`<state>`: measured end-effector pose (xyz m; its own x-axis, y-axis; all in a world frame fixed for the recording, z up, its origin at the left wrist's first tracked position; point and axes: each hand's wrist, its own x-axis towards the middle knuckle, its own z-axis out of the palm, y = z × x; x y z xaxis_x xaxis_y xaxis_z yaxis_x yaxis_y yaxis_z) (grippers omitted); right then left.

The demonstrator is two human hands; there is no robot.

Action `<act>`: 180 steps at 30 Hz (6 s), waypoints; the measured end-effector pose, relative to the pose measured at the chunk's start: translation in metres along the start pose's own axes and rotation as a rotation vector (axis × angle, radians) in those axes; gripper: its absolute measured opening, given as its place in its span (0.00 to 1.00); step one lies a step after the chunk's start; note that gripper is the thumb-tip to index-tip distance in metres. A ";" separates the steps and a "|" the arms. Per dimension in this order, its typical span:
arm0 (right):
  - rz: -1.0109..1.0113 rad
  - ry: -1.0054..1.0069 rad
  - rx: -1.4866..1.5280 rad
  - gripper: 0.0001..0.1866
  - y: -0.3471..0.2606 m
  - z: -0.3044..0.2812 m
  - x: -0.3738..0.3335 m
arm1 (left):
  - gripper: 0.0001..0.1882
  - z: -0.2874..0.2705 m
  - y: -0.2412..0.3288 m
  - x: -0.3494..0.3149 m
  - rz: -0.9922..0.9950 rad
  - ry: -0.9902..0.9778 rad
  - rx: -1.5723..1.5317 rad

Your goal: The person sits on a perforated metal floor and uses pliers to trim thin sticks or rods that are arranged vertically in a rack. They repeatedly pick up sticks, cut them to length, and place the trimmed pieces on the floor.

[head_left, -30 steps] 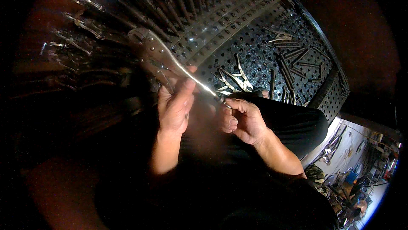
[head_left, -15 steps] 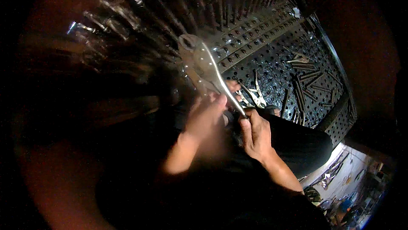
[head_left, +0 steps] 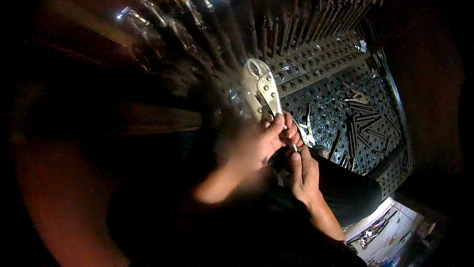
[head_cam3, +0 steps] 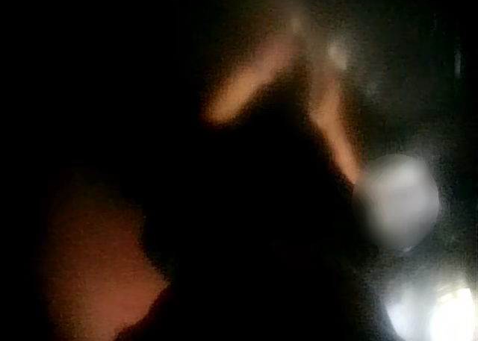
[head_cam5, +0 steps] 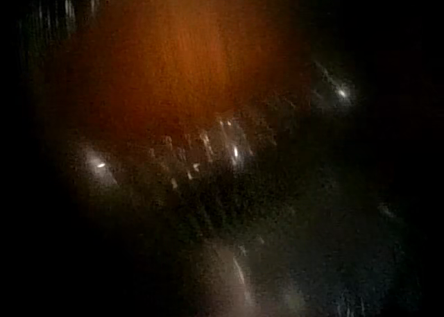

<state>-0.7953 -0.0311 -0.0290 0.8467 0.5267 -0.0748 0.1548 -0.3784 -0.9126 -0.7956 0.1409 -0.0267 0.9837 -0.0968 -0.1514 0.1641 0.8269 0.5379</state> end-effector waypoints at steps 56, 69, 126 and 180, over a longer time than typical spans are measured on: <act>-0.058 -0.004 -0.116 0.12 0.004 0.027 -0.015 | 0.19 -0.025 -0.025 -0.012 -0.130 0.294 -0.059; 0.022 0.077 -0.268 0.07 0.018 0.020 -0.052 | 0.09 -0.018 -0.051 -0.060 -0.077 0.426 0.815; 0.323 0.709 0.240 0.11 0.082 -0.116 -0.081 | 0.30 -0.033 0.021 -0.025 0.075 0.328 0.600; -0.527 0.479 0.398 0.14 -0.039 -0.038 0.016 | 0.20 0.036 0.078 -0.007 -0.438 -0.576 1.269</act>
<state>-0.7687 -0.0371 0.0211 0.8527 0.1435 0.5023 0.4778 0.1743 -0.8610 -0.7871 0.1865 0.0462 0.6817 -0.6627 -0.3099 0.1051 -0.3305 0.9379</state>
